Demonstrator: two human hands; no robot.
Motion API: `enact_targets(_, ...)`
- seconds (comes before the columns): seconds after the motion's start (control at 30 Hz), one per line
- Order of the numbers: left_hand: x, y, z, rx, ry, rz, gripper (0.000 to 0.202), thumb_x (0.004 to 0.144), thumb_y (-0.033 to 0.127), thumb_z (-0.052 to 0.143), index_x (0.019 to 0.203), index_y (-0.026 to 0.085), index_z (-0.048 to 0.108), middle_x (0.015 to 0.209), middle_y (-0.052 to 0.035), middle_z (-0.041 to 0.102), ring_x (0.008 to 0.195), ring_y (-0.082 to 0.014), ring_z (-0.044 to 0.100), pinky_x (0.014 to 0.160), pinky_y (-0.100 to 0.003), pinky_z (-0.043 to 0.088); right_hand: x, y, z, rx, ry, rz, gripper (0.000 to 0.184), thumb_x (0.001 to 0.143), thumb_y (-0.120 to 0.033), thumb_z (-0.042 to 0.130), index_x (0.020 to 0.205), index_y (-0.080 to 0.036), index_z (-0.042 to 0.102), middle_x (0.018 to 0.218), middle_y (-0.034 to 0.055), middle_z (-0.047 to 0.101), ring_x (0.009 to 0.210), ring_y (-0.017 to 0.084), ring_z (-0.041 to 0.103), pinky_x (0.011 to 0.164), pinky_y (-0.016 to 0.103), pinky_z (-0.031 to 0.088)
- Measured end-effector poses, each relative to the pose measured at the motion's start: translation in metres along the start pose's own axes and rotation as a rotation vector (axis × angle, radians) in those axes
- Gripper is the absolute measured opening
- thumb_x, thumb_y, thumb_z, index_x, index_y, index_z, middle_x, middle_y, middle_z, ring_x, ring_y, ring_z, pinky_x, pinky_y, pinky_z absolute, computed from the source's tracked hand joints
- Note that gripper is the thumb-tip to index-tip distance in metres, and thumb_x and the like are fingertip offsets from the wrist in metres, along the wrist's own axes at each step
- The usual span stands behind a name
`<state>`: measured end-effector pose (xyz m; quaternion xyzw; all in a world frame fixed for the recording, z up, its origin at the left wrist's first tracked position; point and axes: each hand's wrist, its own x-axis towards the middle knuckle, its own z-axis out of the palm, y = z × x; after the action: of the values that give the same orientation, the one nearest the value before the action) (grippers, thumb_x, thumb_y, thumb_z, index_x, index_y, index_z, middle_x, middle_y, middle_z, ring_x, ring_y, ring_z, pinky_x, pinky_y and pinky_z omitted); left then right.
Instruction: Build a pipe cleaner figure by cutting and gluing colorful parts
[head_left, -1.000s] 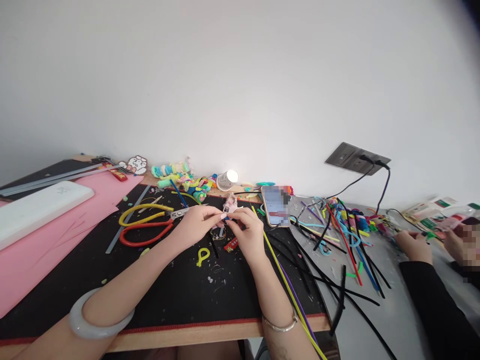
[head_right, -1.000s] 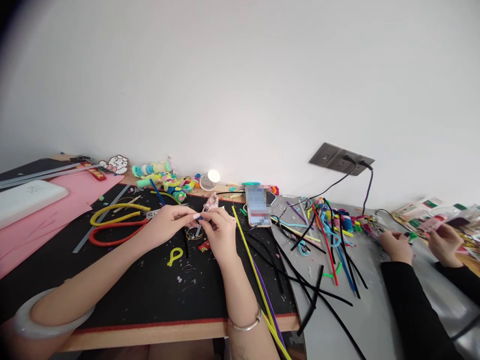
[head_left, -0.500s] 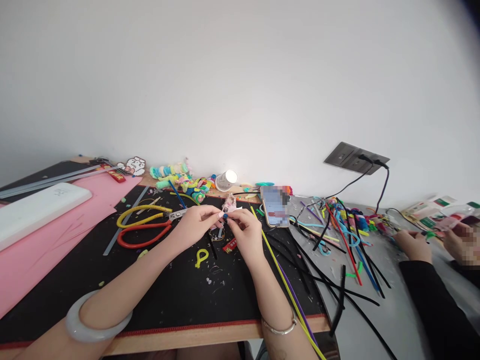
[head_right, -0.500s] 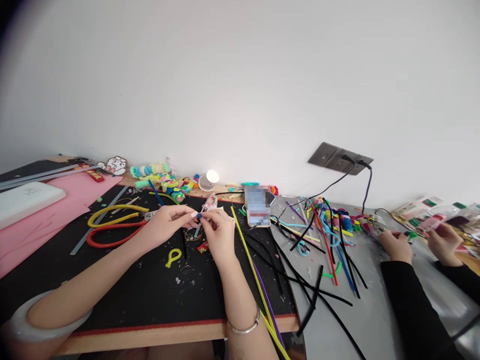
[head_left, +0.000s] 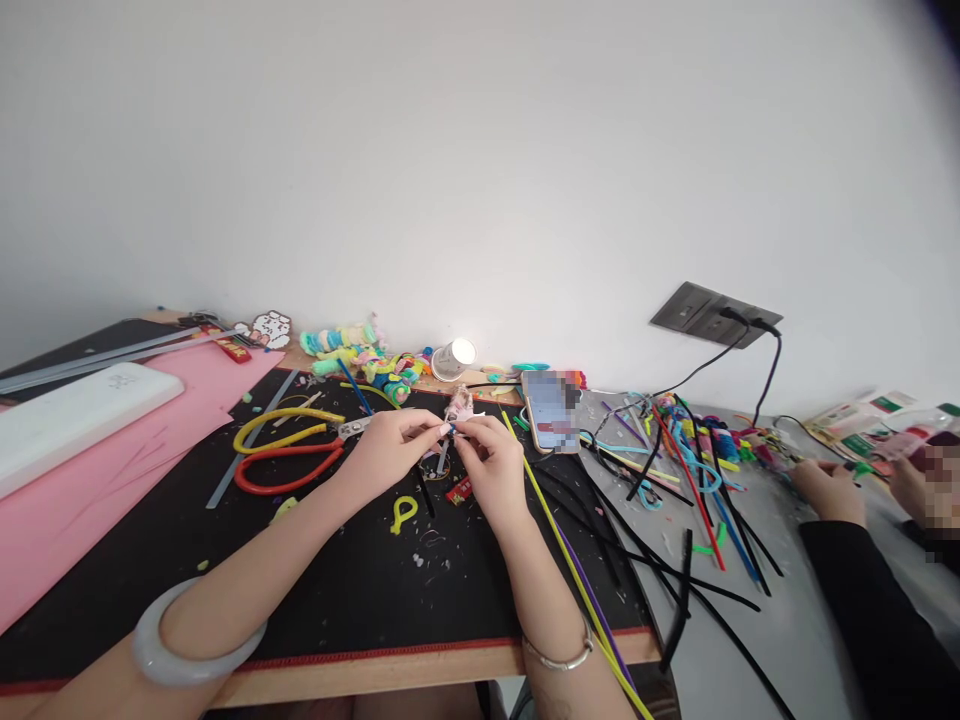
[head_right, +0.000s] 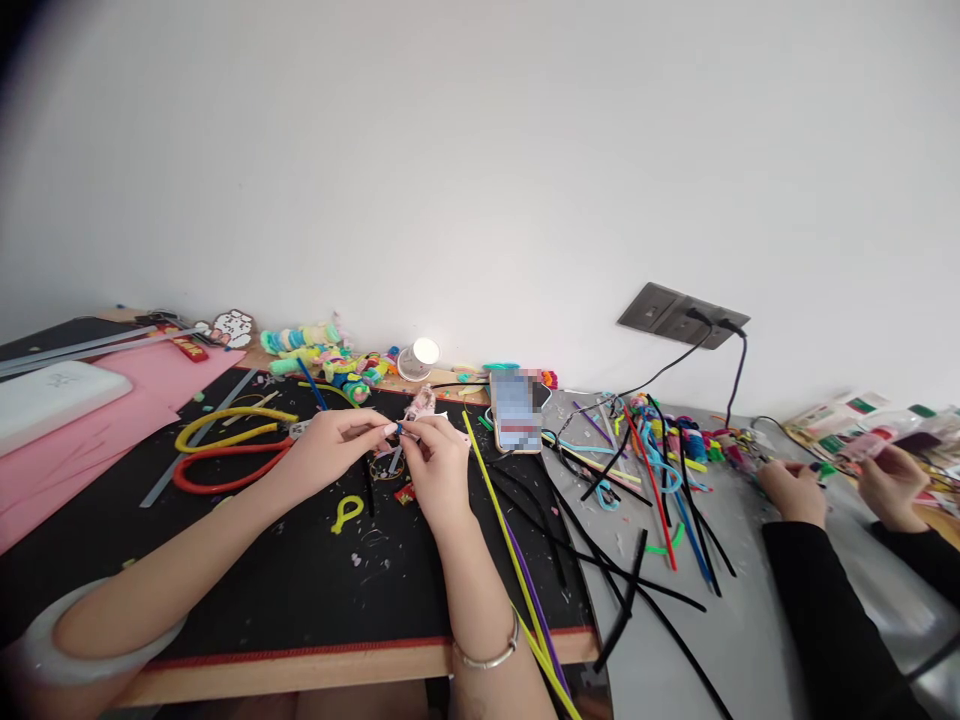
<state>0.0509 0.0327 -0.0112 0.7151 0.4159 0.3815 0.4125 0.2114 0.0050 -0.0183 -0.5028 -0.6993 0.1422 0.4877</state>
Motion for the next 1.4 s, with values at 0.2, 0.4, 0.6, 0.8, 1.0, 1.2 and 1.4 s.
enact_targets(0.2,0.0,0.002,0.001,-0.148,-0.009,-0.062,0.029,0.078,0.042,0.054,0.076,0.016,0.067,0.071,-0.0026,0.068,0.072,-0.0189,0.065,0.07,-0.028,0.051,-0.001,0.001,-0.001,-0.031,0.015,-0.057,0.021,0.083,-0.019,0.053,0.096,-0.022,0.07,0.091,0.0061,0.064,0.075,0.014,0.059,0.066,0.026,0.049)
enact_targets(0.4,0.001,-0.002,0.003,-0.197,-0.002,-0.081,0.03,0.077,0.042,0.057,0.081,0.016,0.07,0.074,-0.0037,0.07,0.075,-0.02,0.066,0.071,-0.029,0.052,0.0,0.001,0.0,-0.039,0.0,-0.12,0.023,0.085,-0.018,0.05,0.097,-0.02,0.07,0.091,0.0075,0.066,0.083,0.015,0.061,0.076,0.028,0.049)
enact_targets(0.6,0.0,-0.001,0.004,-0.192,0.02,-0.06,0.028,0.077,0.04,0.058,0.083,0.016,0.072,0.076,-0.0047,0.072,0.075,-0.0198,0.066,0.071,-0.029,0.053,0.0,0.0,-0.001,-0.022,-0.015,-0.138,0.022,0.085,-0.016,0.05,0.091,-0.02,0.071,0.086,0.0073,0.066,0.08,0.015,0.062,0.075,0.028,0.05)
enact_targets(0.8,0.0,-0.002,0.006,-0.208,0.035,-0.091,0.032,0.076,0.042,0.058,0.086,0.015,0.072,0.077,-0.0057,0.072,0.074,-0.0209,0.067,0.071,-0.031,0.054,0.0,0.001,0.001,0.043,-0.031,-0.056,0.023,0.083,-0.016,0.05,0.094,-0.021,0.07,0.09,0.0066,0.065,0.08,0.015,0.062,0.07,0.026,0.051)
enact_targets(1.0,0.0,0.003,0.007,-0.266,0.04,-0.125,0.035,0.076,0.045,0.057,0.086,0.015,0.07,0.077,-0.005,0.07,0.076,-0.0205,0.067,0.073,-0.032,0.054,-0.001,0.0,0.003,0.17,-0.05,0.08,0.027,0.083,-0.016,0.05,0.102,-0.024,0.068,0.098,0.0068,0.064,0.087,0.016,0.061,0.06,0.022,0.051)
enact_targets(1.2,0.0,0.006,0.008,-0.35,0.04,-0.157,0.035,0.074,0.045,0.06,0.087,0.014,0.068,0.078,-0.0056,0.069,0.078,-0.0201,0.066,0.076,-0.034,0.054,-0.001,-0.001,0.004,0.147,-0.039,0.065,0.026,0.081,-0.017,0.053,0.102,-0.023,0.067,0.096,0.0061,0.063,0.071,0.012,0.059,0.05,0.02,0.046)
enact_targets(1.4,-0.001,0.005,0.01,-0.43,0.026,-0.207,0.032,0.074,0.044,0.062,0.087,0.015,0.069,0.079,-0.0046,0.07,0.081,-0.0202,0.066,0.077,-0.033,0.054,-0.001,-0.005,0.001,0.072,0.041,0.003,0.023,0.079,-0.015,0.056,0.098,-0.021,0.068,0.093,0.0054,0.064,0.066,0.011,0.057,0.053,0.022,0.045)
